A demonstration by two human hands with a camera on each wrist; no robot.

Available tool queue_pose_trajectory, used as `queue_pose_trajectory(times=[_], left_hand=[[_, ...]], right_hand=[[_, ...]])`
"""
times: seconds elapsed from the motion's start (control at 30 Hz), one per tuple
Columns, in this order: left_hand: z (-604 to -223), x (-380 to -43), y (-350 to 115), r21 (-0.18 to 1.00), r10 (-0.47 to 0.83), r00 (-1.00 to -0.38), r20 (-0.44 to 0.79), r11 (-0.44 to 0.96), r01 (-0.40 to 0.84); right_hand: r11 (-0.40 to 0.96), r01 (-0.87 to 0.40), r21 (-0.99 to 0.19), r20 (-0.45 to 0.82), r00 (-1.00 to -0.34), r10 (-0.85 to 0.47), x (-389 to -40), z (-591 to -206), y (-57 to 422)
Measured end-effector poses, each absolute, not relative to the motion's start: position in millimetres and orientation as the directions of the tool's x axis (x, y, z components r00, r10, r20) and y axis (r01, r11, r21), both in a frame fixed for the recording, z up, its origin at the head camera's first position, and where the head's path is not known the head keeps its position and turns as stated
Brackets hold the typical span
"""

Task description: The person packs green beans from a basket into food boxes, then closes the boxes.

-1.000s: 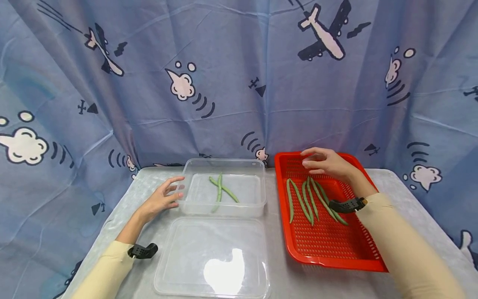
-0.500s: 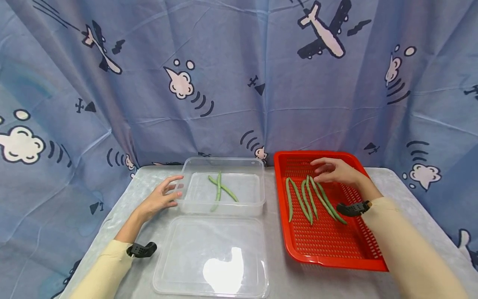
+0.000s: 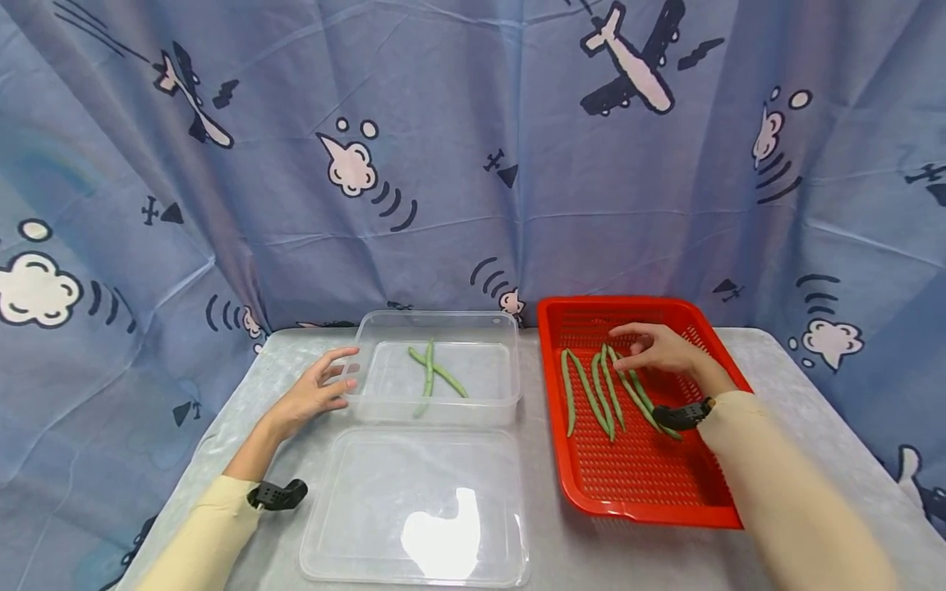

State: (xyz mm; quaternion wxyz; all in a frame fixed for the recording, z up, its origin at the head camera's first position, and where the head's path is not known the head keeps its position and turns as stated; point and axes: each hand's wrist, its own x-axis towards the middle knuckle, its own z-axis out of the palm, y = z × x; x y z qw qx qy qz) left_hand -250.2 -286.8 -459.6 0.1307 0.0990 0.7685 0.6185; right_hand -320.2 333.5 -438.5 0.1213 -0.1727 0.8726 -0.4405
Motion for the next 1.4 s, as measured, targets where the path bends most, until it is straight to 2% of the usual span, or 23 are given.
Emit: queue_pose_trajectory(times=[0.33,0.7,1.4], left_hand=[[-458,-251,-290,0.975,0.305,-0.949,-0.075,0.222,-0.006],[-460,-250,-291,0.975,0.305,-0.949,-0.08,0.224,-0.01],[-461,-250,-288,0.972,0.32,-0.946,-0.048,0.232,0.029]], right_hand=[[0.547,-0.235,-0.804,0.006,-0.921,-0.389,-321,-450,327],[0.578,-0.248,-0.777,-0.021,-0.909,-0.417,-322,-451,325],[0.465,-0.151,-0.872,-0.023,-0.937,-0.347,-319,-444,316]])
